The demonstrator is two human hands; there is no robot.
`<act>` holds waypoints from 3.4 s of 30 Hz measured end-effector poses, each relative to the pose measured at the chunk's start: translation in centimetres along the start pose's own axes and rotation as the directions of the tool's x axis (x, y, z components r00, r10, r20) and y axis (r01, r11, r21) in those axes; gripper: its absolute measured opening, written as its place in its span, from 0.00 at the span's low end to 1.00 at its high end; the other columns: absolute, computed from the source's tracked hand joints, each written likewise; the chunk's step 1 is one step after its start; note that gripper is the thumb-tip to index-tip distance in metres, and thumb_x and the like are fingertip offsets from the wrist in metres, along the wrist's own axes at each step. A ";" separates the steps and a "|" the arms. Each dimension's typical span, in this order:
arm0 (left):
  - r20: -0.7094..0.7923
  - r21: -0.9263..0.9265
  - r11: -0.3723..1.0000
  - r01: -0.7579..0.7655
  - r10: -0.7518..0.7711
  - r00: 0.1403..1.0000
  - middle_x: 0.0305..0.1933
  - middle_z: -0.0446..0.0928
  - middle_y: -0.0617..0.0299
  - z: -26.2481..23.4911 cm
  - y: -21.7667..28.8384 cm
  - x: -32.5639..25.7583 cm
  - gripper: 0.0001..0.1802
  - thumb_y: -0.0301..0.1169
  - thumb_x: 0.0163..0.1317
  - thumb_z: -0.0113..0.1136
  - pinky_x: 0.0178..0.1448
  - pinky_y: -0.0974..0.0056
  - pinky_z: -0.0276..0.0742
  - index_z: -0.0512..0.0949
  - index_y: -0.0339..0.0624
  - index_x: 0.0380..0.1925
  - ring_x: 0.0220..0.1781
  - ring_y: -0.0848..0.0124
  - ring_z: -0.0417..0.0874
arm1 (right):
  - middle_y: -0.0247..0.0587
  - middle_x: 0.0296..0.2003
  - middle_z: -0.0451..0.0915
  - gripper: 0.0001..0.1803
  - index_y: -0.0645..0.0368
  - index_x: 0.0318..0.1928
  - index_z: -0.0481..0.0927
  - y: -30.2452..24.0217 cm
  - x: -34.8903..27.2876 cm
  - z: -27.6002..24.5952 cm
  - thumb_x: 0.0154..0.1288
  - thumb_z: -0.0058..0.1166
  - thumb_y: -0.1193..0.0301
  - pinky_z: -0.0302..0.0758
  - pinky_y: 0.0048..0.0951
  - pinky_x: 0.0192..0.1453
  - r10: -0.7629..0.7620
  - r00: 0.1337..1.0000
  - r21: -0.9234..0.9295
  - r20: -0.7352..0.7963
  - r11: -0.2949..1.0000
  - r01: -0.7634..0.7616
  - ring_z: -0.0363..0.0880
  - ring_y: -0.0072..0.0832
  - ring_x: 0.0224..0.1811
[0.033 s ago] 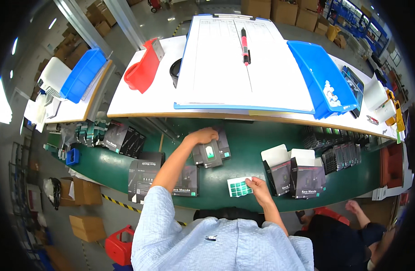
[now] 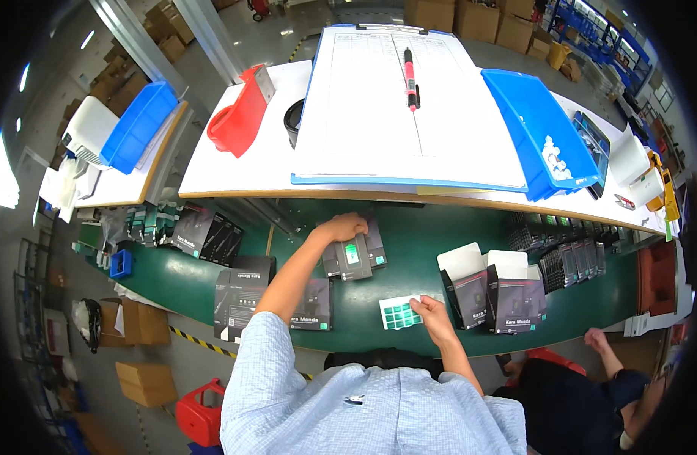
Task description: The person applies green labels to black product boxes on a workbench, then moves to a conveyor belt to place the labeled boxes into plastic bags. The person handles the boxes and bags by hand, organizing them for the next stage of the process.
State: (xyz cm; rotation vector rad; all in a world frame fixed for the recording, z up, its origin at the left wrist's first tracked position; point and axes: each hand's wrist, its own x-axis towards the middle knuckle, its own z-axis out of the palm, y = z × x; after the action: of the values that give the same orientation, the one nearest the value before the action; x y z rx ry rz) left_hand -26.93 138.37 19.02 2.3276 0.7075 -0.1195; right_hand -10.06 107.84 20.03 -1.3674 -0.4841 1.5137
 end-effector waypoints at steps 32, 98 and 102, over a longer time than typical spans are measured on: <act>-0.172 -0.883 0.469 -0.008 -0.307 0.936 0.39 0.78 0.60 6.3 17.5 -14.1 0.09 0.24 0.53 0.64 0.45 0.70 0.74 0.78 0.34 0.35 0.39 0.77 0.78 | 0.31 0.30 0.79 0.09 0.64 0.39 0.77 -6.5 -2.0 2.4 0.59 0.58 0.74 0.72 0.17 0.36 -0.220 0.963 -0.014 0.156 0.974 0.224 0.75 0.14 0.33; -0.048 -0.316 0.942 0.115 -0.137 0.989 0.25 0.77 0.58 4.1 1.9 -4.2 0.03 0.25 0.51 0.58 0.36 0.63 0.73 0.78 0.38 0.26 0.30 0.68 0.78 | 0.31 0.27 0.79 0.08 0.67 0.35 0.78 1.9 1.7 -0.2 0.59 0.56 0.73 0.68 0.17 0.32 -0.284 0.917 -0.163 -0.280 0.955 0.247 0.72 0.12 0.27; 0.041 -0.292 0.944 0.155 -0.149 0.988 0.27 0.80 0.56 4.5 1.8 -2.9 0.05 0.24 0.48 0.56 0.37 0.63 0.75 0.79 0.37 0.25 0.31 0.67 0.82 | 0.31 0.27 0.79 0.07 0.66 0.34 0.78 2.8 1.0 -1.4 0.59 0.56 0.73 0.68 0.17 0.31 -0.235 0.915 -0.179 -0.328 0.966 0.184 0.71 0.12 0.27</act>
State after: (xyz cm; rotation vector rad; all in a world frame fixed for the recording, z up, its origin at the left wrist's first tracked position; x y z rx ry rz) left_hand -27.98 133.00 17.51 1.9849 0.8352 -0.0976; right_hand -9.73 107.08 16.81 -1.6013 -0.5056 1.0492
